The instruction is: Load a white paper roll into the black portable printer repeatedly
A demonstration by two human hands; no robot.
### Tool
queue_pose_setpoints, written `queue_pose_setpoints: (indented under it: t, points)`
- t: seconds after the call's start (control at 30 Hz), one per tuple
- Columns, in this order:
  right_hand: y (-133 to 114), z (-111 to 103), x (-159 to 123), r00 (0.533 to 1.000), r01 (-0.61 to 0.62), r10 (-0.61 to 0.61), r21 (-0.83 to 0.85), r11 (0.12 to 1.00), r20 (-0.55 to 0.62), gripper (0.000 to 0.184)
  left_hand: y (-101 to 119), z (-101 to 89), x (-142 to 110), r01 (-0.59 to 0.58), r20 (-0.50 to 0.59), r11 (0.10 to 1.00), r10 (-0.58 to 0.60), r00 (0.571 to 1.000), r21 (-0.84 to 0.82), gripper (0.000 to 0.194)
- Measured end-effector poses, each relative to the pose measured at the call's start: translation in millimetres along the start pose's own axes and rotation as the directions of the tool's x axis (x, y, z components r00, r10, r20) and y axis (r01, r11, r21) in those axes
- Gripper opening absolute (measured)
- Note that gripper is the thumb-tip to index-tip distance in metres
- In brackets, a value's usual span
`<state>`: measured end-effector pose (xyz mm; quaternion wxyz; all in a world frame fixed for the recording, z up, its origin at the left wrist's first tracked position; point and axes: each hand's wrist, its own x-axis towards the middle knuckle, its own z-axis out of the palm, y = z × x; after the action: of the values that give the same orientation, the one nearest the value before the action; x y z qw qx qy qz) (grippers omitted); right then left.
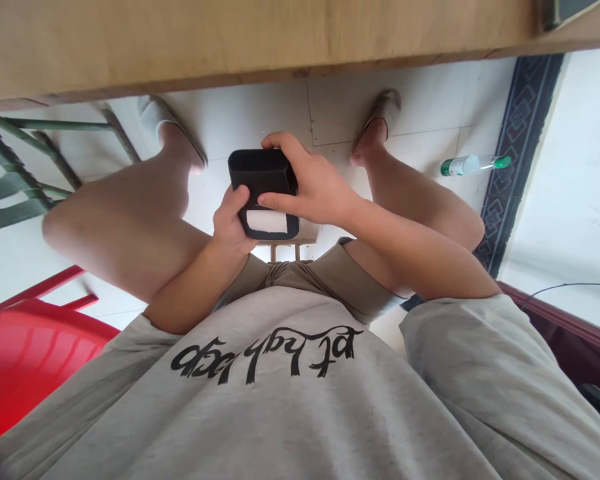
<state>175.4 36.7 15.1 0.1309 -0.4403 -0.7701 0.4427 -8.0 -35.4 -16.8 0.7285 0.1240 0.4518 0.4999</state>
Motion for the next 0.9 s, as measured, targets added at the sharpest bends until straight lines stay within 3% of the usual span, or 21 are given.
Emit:
queue_pose_setpoints:
  t: [0.2,0.4,0.5,0.67,0.9]
  points:
    - [-2,-4,0,0.999,-0.009,0.011,-0.056,0.998,0.04,0.074,4,10.6,1,0.058,-0.037,0.992,-0.063,0.997,-0.113,0.058]
    - [-17,-16,-1,0.986,-0.13,0.14,-0.108,0.986,0.086,0.08,8,15.1,0,0.148,-0.129,0.976,-0.169,0.977,-0.161,0.049]
    - [-22,-20,-1,0.978,-0.164,0.176,-0.118,0.979,0.109,0.081,10,14.4,0,0.212,-0.125,0.962,-0.235,0.964,-0.171,0.049]
    - [-21,-20,-1,0.976,-0.171,0.186,-0.134,0.976,0.11,0.078,7,11.5,1,0.217,-0.109,0.961,-0.238,0.965,-0.174,0.06]
    - [-23,-20,-2,0.981,-0.157,0.173,-0.163,0.974,0.092,0.078,3,5.7,4,0.18,-0.099,0.976,-0.192,0.976,-0.121,0.051]
